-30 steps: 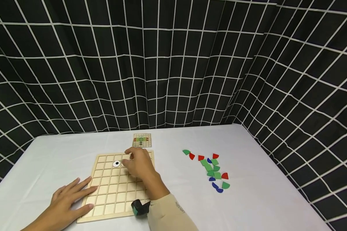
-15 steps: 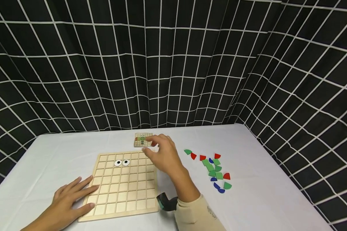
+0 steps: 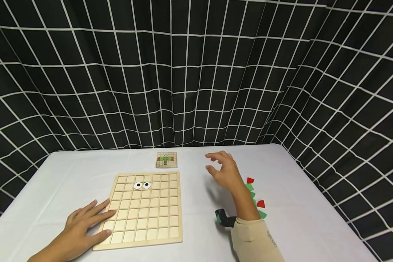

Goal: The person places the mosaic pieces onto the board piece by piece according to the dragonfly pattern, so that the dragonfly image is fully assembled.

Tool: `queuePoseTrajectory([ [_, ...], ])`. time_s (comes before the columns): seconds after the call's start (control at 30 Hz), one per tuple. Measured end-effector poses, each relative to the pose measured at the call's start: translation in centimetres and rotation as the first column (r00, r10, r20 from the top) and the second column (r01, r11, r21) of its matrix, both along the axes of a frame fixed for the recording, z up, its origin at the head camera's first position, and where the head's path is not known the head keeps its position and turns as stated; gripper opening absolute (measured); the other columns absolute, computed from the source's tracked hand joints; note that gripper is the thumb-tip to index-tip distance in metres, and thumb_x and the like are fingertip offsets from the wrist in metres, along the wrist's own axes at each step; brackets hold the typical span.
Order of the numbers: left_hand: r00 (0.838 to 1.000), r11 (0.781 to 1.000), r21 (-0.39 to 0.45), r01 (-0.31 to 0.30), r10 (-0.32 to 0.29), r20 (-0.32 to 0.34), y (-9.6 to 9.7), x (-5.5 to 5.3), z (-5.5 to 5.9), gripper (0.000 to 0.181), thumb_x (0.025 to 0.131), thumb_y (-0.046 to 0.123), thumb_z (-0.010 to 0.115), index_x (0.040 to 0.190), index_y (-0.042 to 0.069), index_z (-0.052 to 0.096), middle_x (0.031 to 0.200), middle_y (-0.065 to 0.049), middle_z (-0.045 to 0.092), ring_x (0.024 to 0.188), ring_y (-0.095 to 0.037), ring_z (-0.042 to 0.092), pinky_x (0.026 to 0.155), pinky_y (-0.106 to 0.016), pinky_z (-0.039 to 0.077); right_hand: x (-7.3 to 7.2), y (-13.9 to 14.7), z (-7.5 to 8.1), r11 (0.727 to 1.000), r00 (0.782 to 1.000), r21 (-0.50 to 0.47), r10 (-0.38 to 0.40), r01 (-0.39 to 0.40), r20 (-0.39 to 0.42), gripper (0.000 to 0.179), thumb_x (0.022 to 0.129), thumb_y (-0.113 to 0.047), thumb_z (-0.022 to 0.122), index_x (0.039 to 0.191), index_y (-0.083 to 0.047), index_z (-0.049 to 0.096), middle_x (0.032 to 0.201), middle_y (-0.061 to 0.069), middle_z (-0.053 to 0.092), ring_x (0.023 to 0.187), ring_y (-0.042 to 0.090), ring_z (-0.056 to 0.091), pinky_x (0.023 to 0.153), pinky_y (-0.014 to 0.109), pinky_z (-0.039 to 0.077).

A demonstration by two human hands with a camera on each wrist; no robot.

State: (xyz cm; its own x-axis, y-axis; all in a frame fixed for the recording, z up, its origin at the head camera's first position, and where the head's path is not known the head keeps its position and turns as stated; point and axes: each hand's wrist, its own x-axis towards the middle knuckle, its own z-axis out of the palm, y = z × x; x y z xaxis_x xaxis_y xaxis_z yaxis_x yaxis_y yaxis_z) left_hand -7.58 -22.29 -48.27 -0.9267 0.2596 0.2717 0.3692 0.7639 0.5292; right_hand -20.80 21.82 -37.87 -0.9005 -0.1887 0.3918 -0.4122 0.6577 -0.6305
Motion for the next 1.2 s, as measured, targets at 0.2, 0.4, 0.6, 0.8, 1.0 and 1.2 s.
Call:
queuePoseTrajectory([
  [0.2, 1.0, 1.0, -0.011, 0.001, -0.001, -0.001, 0.3, -0.1, 0.0, 0.049, 0.092, 0.039, 0.085, 0.136, 0.019, 0.077, 0.16, -0.013, 0.056, 0.149, -0.055, 0.036, 0.11, -0.079, 0.02, -1.3, 2.3, -1.9, 0.997, 0.99, 0.049, -0.058, 0.053, 0.125, 0.036, 0.099, 0.001, 0.073, 0.135, 0.0, 0.072, 0.124, 0.022, 0.069, 0.121, 0.05, 0.058, 0.095, 0.066, 0.051],
  [0.4, 1.0, 1.0, -0.021, -0.002, 0.001, -0.006, 0.4, -0.2, -0.1, 0.05, 0.091, 0.039, 0.086, 0.136, 0.019, 0.078, 0.159, -0.014, 0.056, 0.148, -0.055, 0.037, 0.109, -0.078, 0.021, -2.5, 3.0, -4.2, 0.99, 0.975, 0.133, -0.071, 0.044, 0.208, 0.037, 0.097, 0.002, 0.07, 0.134, 0.003, 0.071, 0.123, 0.026, 0.067, 0.119, 0.049, 0.055, 0.098, 0.064, 0.049],
  [0.6, 1.0, 1.0, -0.027, -0.011, 0.011, 0.011, 0.2, -0.3, -0.1, 0.05, 0.091, 0.04, 0.086, 0.135, 0.019, 0.078, 0.159, -0.015, 0.057, 0.148, -0.055, 0.037, 0.108, -0.078, 0.021, -2.9, 2.5, -5.5, 0.961, 0.95, 0.262, -0.156, 0.083, 0.271, 0.04, 0.097, -0.001, 0.072, 0.137, -0.003, 0.072, 0.125, 0.023, 0.066, 0.115, 0.041, 0.053, 0.095, 0.059, 0.047],
  [0.8, 1.0, 0.999, -0.048, -0.021, 0.021, -0.007, -0.2, -0.2, -0.4, 0.05, 0.089, 0.039, 0.088, 0.134, 0.02, 0.078, 0.157, -0.015, 0.058, 0.146, -0.055, 0.039, 0.107, -0.075, 0.024, -2.9, 1.8, -5.9, 0.951, 0.949, 0.297, -0.169, 0.086, 0.267, 0.037, 0.098, -0.002, 0.072, 0.135, -0.003, 0.074, 0.113, 0.018, 0.069, 0.109, 0.037, 0.055, 0.092, 0.055, 0.049],
  [1.0, 0.999, 0.999, -0.049, -0.017, 0.016, -0.038, -0.2, -0.1, -0.4, 0.05, 0.086, 0.035, 0.09, 0.133, 0.019, 0.079, 0.155, -0.015, 0.06, 0.144, -0.055, 0.041, 0.104, -0.074, 0.026, -2.8, 1.6, -5.9, 0.949, 0.943, 0.304, -0.173, 0.083, 0.283, 0.035, 0.099, -0.008, 0.075, 0.134, -0.003, 0.074, 0.112, 0.015, 0.072, 0.111, 0.036, 0.056, 0.094, 0.056, 0.045],
  [1.2, 1.0, 0.998, -0.062, -0.017, 0.018, 0.018, 0.0, -0.4, -0.1, 0.051, 0.089, 0.039, 0.088, 0.135, 0.019, 0.078, 0.158, -0.016, 0.057, 0.146, -0.056, 0.038, 0.106, -0.077, 0.024, -2.9, 1.8, -6.1, 0.945, 0.947, 0.317, -0.174, 0.083, 0.271, 0.028, 0.099, -0.01, 0.077, 0.126, -0.003, 0.077, 0.108, 0.012, 0.072, 0.109, 0.035, 0.057, 0.095, 0.057, 0.045],
])
